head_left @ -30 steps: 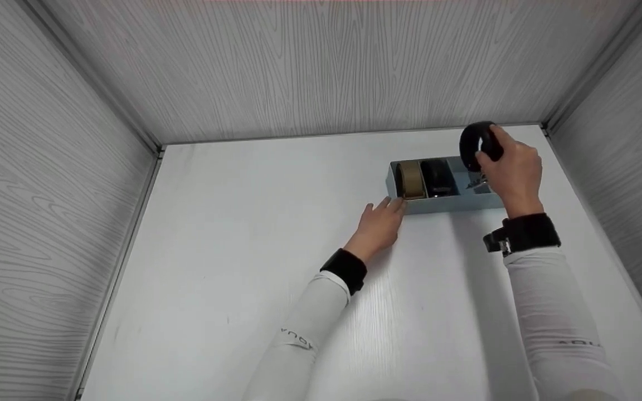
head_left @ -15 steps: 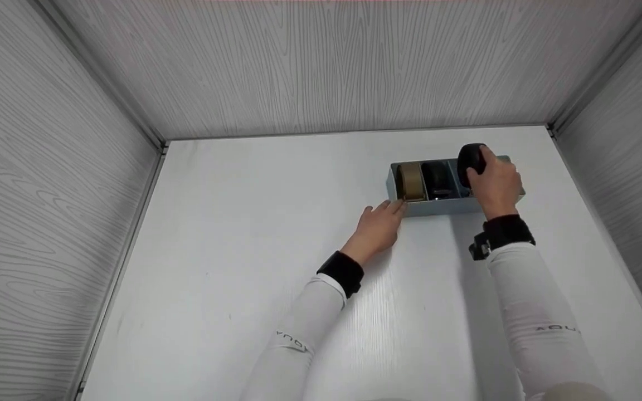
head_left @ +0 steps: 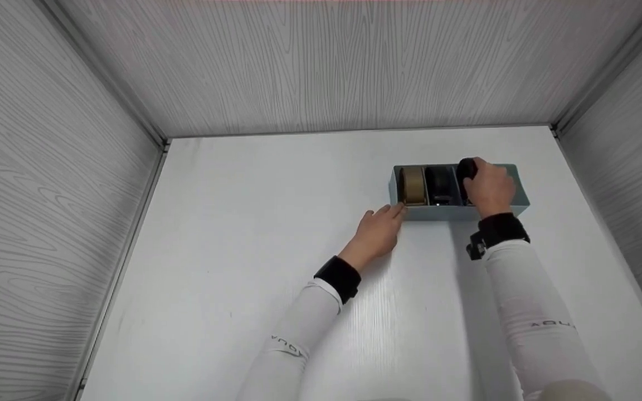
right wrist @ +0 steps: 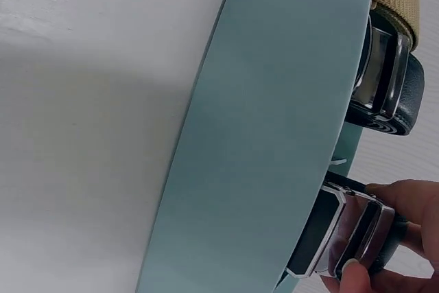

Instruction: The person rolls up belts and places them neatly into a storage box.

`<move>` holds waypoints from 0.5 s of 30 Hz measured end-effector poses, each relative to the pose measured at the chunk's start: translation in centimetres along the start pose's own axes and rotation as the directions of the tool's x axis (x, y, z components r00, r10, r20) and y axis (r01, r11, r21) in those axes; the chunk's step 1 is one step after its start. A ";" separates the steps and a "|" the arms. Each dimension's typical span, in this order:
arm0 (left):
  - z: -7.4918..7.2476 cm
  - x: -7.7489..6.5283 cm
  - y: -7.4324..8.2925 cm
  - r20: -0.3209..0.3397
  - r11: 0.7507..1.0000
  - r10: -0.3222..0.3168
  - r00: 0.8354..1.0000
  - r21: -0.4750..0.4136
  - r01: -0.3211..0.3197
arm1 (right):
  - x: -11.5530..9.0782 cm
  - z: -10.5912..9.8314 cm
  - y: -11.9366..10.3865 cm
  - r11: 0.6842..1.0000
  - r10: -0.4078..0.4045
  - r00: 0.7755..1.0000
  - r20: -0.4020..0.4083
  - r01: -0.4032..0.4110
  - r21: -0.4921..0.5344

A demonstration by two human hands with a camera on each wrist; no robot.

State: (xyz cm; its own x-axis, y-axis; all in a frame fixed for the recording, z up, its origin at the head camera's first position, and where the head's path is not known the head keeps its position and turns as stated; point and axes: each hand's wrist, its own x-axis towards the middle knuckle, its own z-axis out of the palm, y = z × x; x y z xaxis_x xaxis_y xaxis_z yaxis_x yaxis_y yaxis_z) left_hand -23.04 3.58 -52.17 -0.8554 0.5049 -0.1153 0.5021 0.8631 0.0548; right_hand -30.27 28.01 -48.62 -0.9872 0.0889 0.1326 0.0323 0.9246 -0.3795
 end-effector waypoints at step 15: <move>0.3 -0.2 0.0 -0.022 1.000 0.010 1.000 -0.001 -0.010 | -0.3 1.3 1.0 0.998 -0.047 0.997 0.055 0.049 -0.040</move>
State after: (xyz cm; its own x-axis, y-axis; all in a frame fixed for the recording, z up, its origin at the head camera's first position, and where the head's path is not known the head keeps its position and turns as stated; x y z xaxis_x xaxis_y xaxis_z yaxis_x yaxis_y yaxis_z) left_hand -22.78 3.50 -52.49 -0.8530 0.5136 -0.0925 0.5104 0.8580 0.0572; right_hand -30.17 28.42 -50.22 -0.9947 0.0250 0.0994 -0.0099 0.9418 -0.3361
